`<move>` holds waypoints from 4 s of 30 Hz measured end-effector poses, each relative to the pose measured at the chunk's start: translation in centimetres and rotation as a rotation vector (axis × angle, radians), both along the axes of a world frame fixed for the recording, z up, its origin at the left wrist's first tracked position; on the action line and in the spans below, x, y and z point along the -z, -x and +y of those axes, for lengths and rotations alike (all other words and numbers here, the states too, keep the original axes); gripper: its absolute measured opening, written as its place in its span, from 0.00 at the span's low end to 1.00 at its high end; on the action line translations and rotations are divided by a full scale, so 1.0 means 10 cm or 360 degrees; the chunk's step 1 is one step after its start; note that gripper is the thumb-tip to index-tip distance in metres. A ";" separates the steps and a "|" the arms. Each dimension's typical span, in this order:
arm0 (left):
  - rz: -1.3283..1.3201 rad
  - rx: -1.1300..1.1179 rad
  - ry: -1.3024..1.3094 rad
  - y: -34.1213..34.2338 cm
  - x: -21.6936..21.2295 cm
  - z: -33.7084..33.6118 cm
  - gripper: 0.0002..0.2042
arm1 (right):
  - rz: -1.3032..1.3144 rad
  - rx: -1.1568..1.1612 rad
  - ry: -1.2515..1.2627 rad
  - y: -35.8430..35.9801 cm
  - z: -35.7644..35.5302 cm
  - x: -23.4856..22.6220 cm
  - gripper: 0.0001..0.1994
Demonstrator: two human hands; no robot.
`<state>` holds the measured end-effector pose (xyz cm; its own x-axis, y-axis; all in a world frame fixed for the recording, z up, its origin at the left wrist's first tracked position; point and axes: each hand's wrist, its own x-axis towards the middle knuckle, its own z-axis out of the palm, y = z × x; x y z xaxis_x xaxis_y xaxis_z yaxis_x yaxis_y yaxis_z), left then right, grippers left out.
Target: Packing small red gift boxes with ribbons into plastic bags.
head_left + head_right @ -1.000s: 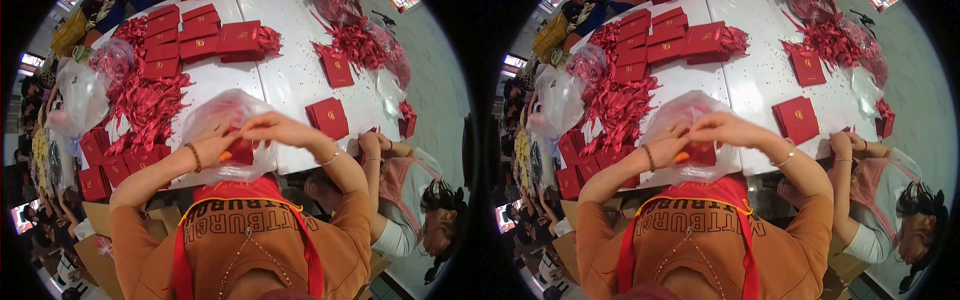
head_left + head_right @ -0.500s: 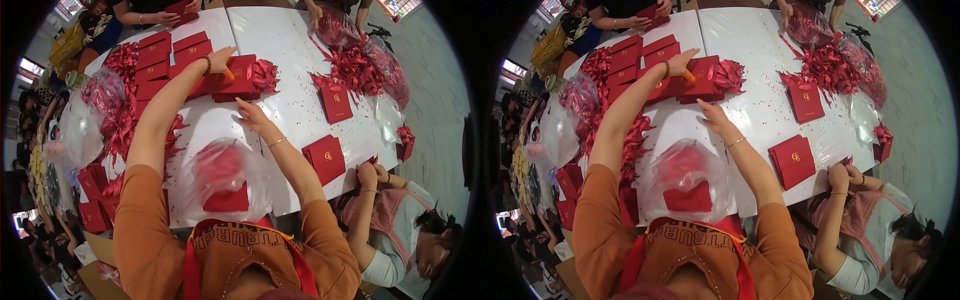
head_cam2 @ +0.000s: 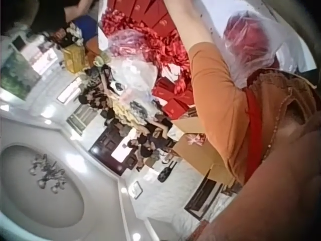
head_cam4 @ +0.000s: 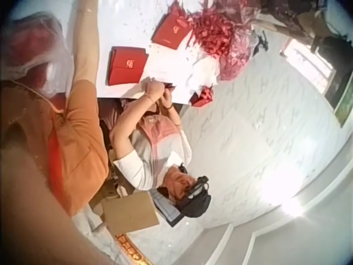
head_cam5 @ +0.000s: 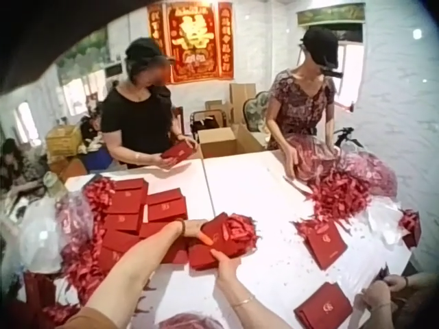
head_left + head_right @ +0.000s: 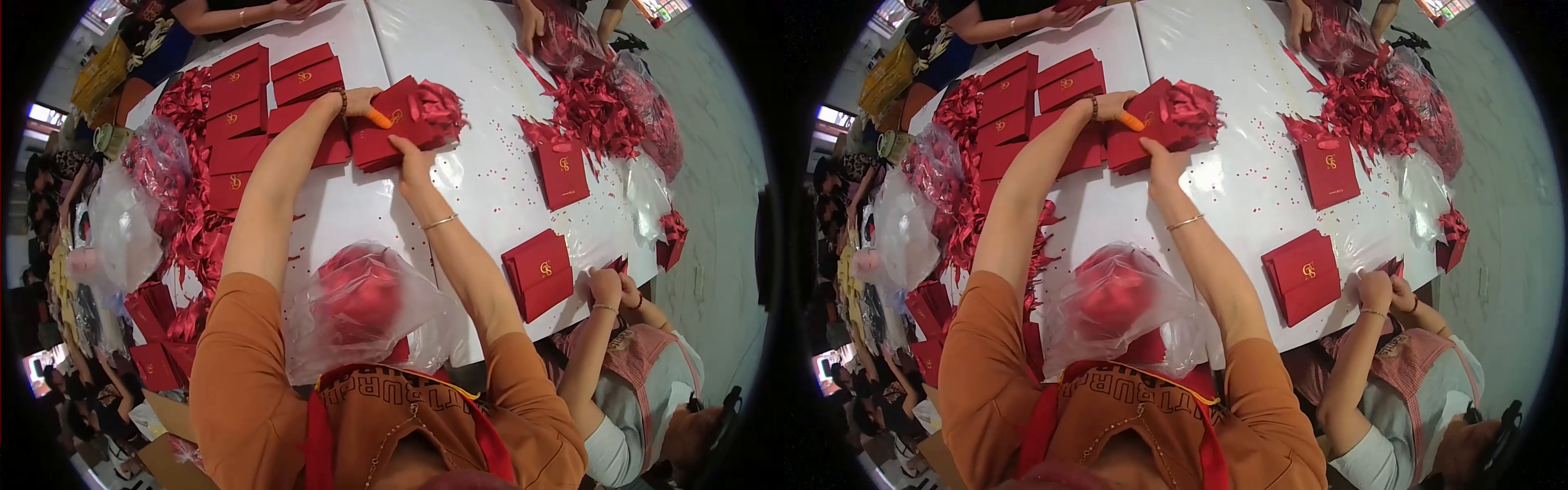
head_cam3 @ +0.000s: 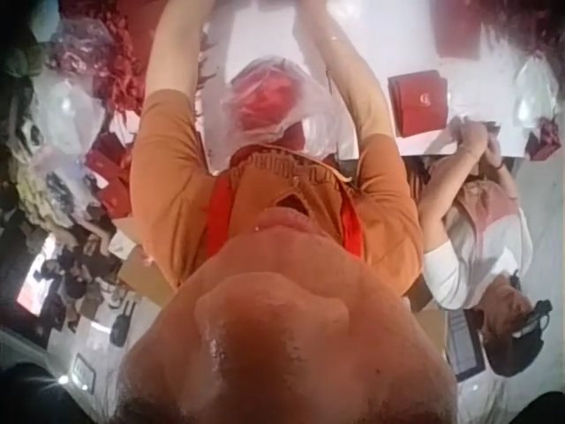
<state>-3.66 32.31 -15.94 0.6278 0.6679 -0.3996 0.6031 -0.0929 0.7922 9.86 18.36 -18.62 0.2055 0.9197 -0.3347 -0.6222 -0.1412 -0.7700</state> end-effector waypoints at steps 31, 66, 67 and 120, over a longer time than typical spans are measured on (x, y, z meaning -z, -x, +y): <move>0.0691 0.0110 -0.1102 -0.01 -0.83 -2.00 0.27 | -0.2068 -0.1041 -0.1366 -0.77 -0.69 -0.68 0.54; -0.1855 -0.1207 0.0266 0.16 -0.25 -2.16 0.37 | -0.2260 -0.0629 -0.1064 -0.52 -0.93 -0.47 0.47; -0.1828 -0.1227 0.0282 0.15 -0.28 -2.20 0.37 | -0.2196 -0.0602 -0.1056 -0.52 -0.95 -0.45 0.46; -0.1761 -0.1130 -0.0201 0.17 -2.11 -2.50 0.16 | -0.0831 -0.0642 -0.0776 -0.31 -1.16 -2.37 0.15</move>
